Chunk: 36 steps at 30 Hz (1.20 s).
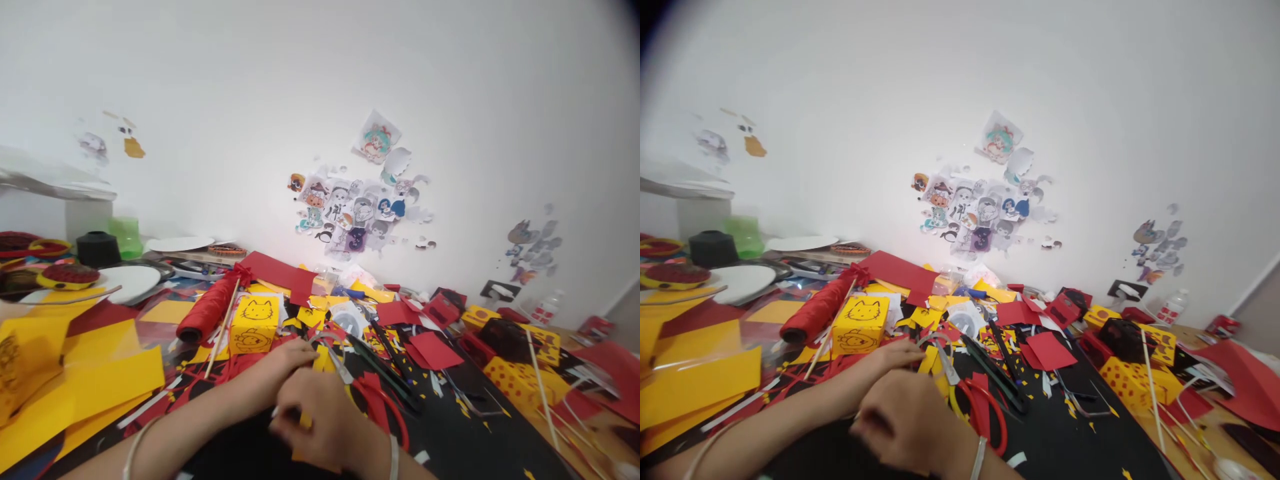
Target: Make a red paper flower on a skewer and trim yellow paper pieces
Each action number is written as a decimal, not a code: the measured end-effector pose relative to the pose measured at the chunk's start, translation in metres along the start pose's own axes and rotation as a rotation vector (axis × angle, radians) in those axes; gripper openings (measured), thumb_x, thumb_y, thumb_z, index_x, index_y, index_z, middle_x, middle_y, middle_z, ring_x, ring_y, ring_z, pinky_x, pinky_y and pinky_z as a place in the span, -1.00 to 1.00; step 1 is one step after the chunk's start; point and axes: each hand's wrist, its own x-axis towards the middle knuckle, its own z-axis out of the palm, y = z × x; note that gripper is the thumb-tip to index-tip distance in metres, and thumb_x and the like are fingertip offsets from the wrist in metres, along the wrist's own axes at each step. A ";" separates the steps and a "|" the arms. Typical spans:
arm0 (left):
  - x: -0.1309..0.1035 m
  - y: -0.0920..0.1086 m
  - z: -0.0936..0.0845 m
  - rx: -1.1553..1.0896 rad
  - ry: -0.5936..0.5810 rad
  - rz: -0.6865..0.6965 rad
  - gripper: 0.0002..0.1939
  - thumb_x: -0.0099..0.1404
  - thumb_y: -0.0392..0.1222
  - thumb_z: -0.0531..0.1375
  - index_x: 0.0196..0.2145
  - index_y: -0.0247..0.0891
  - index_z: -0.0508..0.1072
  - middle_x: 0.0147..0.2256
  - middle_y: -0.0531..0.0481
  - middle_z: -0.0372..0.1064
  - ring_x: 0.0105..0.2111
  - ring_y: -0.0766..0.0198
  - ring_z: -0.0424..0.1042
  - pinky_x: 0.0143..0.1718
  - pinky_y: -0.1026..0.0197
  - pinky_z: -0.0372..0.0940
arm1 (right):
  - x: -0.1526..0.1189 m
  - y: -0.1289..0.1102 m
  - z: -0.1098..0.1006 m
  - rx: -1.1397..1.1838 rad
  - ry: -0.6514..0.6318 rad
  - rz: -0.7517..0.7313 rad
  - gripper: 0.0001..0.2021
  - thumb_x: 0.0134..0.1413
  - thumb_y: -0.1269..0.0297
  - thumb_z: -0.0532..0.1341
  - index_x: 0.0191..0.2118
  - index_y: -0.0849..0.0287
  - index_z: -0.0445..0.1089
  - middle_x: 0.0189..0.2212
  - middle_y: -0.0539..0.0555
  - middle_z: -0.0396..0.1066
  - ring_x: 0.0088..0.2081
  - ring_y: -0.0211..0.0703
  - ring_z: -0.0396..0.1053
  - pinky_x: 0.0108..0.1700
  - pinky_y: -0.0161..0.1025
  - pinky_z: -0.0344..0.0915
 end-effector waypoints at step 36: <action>0.000 0.042 -0.035 0.160 0.122 -0.424 -0.74 0.20 -0.05 -0.11 -0.57 -0.17 0.15 -0.55 0.07 0.22 -0.50 0.26 0.23 -0.45 0.27 0.10 | 0.020 0.029 0.009 0.712 0.471 0.684 -0.68 -0.19 0.49 0.18 -0.22 0.12 0.18 -0.37 -0.05 0.27 -0.44 -0.33 0.36 -0.39 -0.38 0.27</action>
